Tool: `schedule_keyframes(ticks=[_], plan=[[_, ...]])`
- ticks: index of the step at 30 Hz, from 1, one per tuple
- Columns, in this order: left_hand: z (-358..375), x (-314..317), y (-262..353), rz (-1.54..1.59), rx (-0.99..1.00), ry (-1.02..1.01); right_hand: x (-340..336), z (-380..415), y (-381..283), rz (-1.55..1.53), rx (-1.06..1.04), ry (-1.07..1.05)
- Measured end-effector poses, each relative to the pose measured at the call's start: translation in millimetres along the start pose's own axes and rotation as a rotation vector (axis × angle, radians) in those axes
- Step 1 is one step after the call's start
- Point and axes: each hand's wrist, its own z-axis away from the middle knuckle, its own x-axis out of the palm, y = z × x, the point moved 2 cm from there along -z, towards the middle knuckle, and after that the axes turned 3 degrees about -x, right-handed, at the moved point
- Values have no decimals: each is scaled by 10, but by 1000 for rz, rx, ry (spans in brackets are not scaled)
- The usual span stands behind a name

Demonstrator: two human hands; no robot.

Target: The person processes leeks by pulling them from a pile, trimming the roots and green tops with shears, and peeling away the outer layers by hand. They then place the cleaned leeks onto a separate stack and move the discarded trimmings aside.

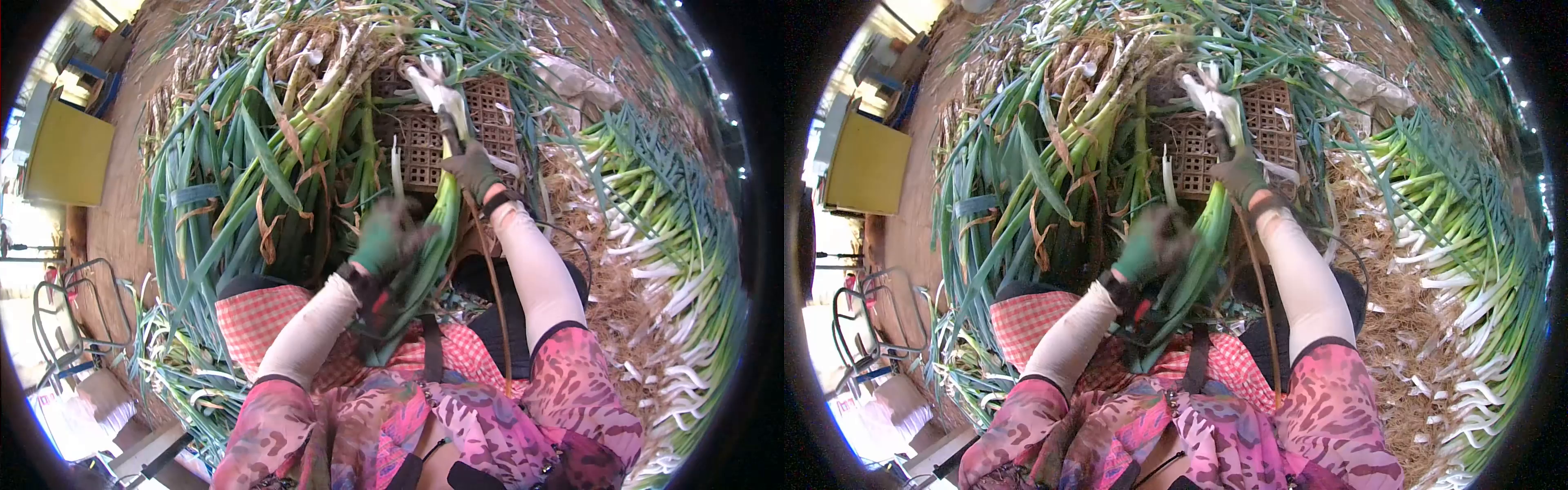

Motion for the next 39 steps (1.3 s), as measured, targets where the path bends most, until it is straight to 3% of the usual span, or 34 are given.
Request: schedule_keyframes(ticks=[2, 3, 5, 8, 11, 12, 15, 19, 24, 27, 28, 31, 32, 35, 39], plan=[[-306, -87, -337, -176, -91, 370, -113, 16, 4, 90, -32, 117], [-414, -62, -509, -198, -194, 307, -239, 78, -134, 63, -6, 113], [-523, -38, -719, -242, -403, 178, -309, -45, -16, 90, -161, 254], [-607, -48, -649, -261, -542, -40, -414, -174, -42, 250, -146, 159], [-551, 167, -703, -145, -534, -21, -363, -69, -33, 204, 86, -84], [-541, 192, -719, 109, -500, -132, -359, 83, -127, 277, 2, -96], [-336, 377, -525, 796, -430, -135, -327, 580, -203, 133, 29, -282], [11, 326, -312, 873, -492, -174, -231, 1340, -228, 185, -52, -336], [205, 517, -426, 707, -287, -162, -290, 2057, -353, 272, -15, -399], [326, 330, -25, 899, -398, -175, -356, 2229, -458, 271, 7, -455], [327, 506, -201, 1071, -377, -207, -365, 2223, -513, 235, -40, -429], [303, 806, -527, 1110, -141, -70, -245, 1954, -505, 301, -39, -398], [337, 603, -425, 588, -231, -106, -158, 1799, -450, 322, -12, -394], [350, 622, -456, 685, -345, -220, -38, 1278, -588, 345, 33, -411], [372, 501, -320, 351, -247, -157, 82, 481, -846, 462, 120, -473]])
